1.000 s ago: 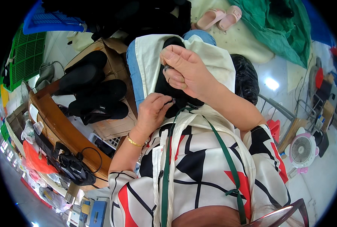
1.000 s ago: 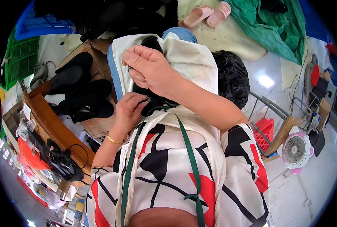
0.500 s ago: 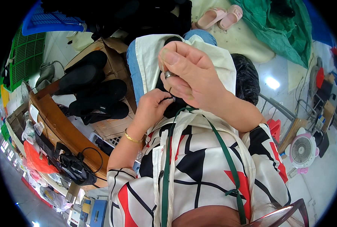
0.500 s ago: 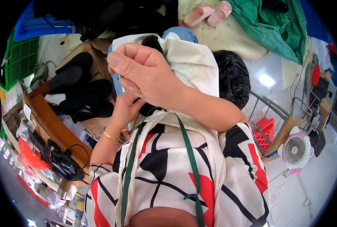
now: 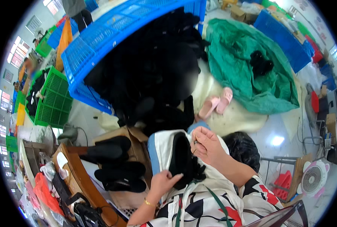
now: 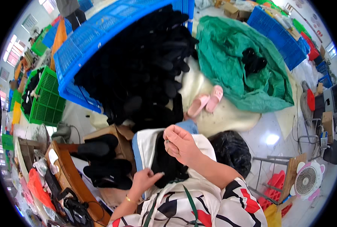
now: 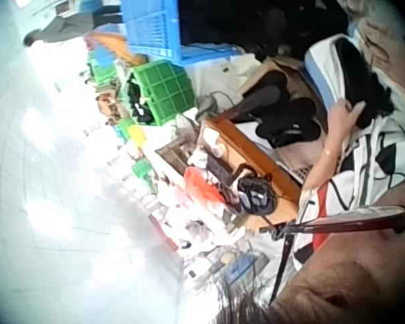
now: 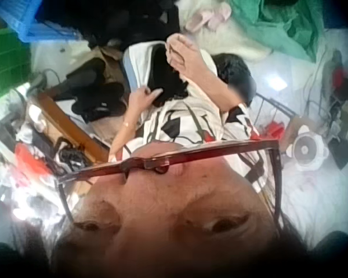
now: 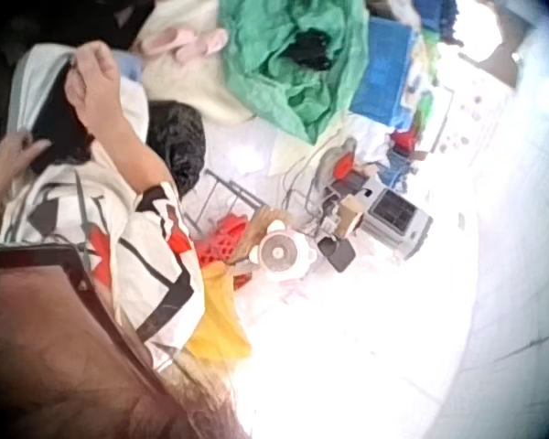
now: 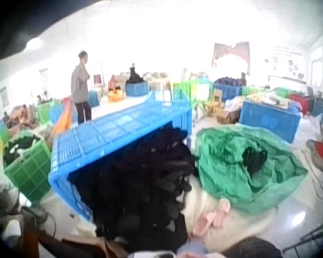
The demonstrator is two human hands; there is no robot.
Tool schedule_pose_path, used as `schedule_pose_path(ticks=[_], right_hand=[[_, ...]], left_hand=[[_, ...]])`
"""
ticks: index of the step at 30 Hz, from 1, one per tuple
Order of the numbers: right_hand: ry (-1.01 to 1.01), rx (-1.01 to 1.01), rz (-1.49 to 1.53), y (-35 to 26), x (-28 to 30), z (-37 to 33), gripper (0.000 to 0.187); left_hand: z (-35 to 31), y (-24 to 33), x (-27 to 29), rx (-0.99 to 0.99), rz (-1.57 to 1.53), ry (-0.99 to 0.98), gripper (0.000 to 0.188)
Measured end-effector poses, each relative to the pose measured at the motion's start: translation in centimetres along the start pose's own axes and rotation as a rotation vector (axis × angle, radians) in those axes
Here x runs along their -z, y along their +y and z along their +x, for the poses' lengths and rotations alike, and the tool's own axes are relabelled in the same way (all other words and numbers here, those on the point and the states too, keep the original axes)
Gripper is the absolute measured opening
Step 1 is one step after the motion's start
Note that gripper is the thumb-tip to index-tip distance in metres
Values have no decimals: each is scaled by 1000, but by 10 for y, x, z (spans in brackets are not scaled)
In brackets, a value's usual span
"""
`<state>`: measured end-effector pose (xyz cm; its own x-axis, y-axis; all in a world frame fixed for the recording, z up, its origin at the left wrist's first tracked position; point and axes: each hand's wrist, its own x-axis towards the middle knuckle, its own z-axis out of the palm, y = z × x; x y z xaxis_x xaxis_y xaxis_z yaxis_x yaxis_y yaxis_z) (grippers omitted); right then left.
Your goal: The person sits on the floor and sews a black slipper using a needle and thread. They repeatedly insert the needle into the shoe's sole and pull the thread through to secure the parts. The person handles multiple slippers, picking them up from a nearby pile and placing them back down.
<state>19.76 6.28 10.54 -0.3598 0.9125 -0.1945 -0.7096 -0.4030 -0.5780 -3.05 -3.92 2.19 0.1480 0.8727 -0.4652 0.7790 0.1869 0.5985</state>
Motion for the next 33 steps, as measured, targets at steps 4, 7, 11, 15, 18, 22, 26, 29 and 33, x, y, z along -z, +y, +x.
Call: schedule_pose_path(ticks=[4,7,11,15,18,22,26,29,33], right_hand=[[25,44,9,-3,8,-6,19],[-30,41,18,3,4,-11,19],[-82,69,21,-4,-4,-25,19],[-102,124,9,-18,-13,-41,18],[-168,162,-15,-23,-17,-49,18],[-172,184,-36,-26,-14,-55,16],[-56,159,30,-29,-3,-56,12],[64,99,67,-27,11,-49,9],[295,131,78,-5,54,-34,3]], left_hand=[[-22,-4,-2,34,95,-9,60],[-25,-25,-26,61,59,-85,62],[-31,-30,-39,199,-343,-58,58],[-26,-37,-19,16,-397,362,35],[-14,-36,9,-91,-790,508,17],[6,-19,72,-303,-870,561,14],[20,-12,128,-325,-604,484,15],[57,-22,120,-342,-473,271,20],[105,-42,54,-355,-245,357,28]])
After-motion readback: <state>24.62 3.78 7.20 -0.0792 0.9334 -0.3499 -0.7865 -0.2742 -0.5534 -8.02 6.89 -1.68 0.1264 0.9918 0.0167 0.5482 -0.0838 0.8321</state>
